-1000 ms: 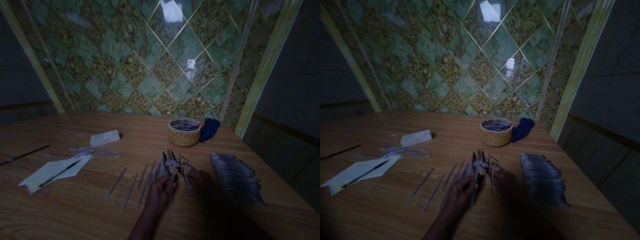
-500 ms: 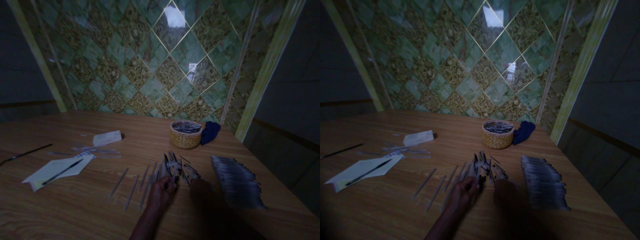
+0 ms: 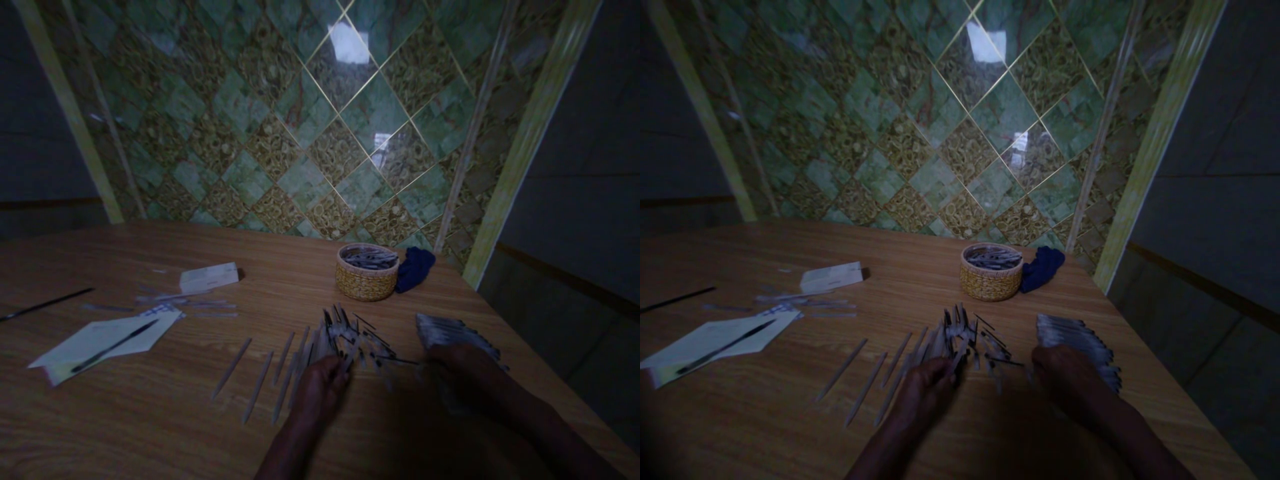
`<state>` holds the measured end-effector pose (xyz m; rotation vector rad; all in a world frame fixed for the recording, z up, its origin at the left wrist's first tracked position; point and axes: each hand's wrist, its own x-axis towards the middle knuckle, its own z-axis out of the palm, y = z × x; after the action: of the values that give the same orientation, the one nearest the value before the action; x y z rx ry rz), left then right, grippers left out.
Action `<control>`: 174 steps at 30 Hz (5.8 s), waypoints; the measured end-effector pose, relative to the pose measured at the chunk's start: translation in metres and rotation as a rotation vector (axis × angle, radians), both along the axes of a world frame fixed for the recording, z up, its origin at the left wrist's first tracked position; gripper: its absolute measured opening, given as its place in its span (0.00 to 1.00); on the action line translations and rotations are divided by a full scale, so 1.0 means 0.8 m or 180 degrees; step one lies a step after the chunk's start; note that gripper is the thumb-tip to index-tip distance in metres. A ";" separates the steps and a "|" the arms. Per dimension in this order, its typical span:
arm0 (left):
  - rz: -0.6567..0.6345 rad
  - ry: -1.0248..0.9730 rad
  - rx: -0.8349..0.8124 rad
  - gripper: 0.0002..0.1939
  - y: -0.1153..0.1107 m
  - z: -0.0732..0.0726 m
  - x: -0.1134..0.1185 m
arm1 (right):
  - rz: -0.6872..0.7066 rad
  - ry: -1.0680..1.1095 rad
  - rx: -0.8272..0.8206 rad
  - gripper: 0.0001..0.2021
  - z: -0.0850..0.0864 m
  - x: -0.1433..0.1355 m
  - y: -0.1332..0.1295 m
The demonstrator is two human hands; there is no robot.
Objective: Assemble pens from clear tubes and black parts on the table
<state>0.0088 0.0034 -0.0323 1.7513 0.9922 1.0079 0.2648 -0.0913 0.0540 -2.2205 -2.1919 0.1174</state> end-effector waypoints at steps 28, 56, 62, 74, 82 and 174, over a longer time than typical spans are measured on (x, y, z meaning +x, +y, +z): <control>-0.0239 0.1963 0.2377 0.10 -0.002 -0.002 0.003 | 0.0911 -0.0187 0.0140 0.12 0.055 -0.003 -0.009; -0.0166 -0.0449 -0.0617 0.10 -0.016 0.027 0.007 | 0.0568 0.0320 0.0233 0.14 -0.029 -0.056 0.062; -0.0095 -0.0716 -0.0743 0.13 -0.006 0.011 0.005 | 0.0304 -0.0239 -0.0137 0.13 -0.062 -0.068 0.080; -0.0060 -0.0542 -0.0595 0.11 -0.012 0.019 0.006 | 0.0227 -0.0133 -0.0091 0.13 -0.087 -0.072 0.098; -0.0230 -0.0372 -0.0652 0.11 -0.014 0.021 0.004 | 0.0144 0.2251 0.0359 0.12 -0.095 -0.048 0.096; -0.0752 0.0535 -0.0219 0.11 -0.024 0.046 0.002 | 0.0230 0.3477 0.0078 0.18 -0.070 -0.039 0.064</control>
<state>0.0103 -0.0160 0.0048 1.8679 0.8861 0.6792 0.2333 -0.0398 -0.0021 -1.4390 -1.5816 1.0050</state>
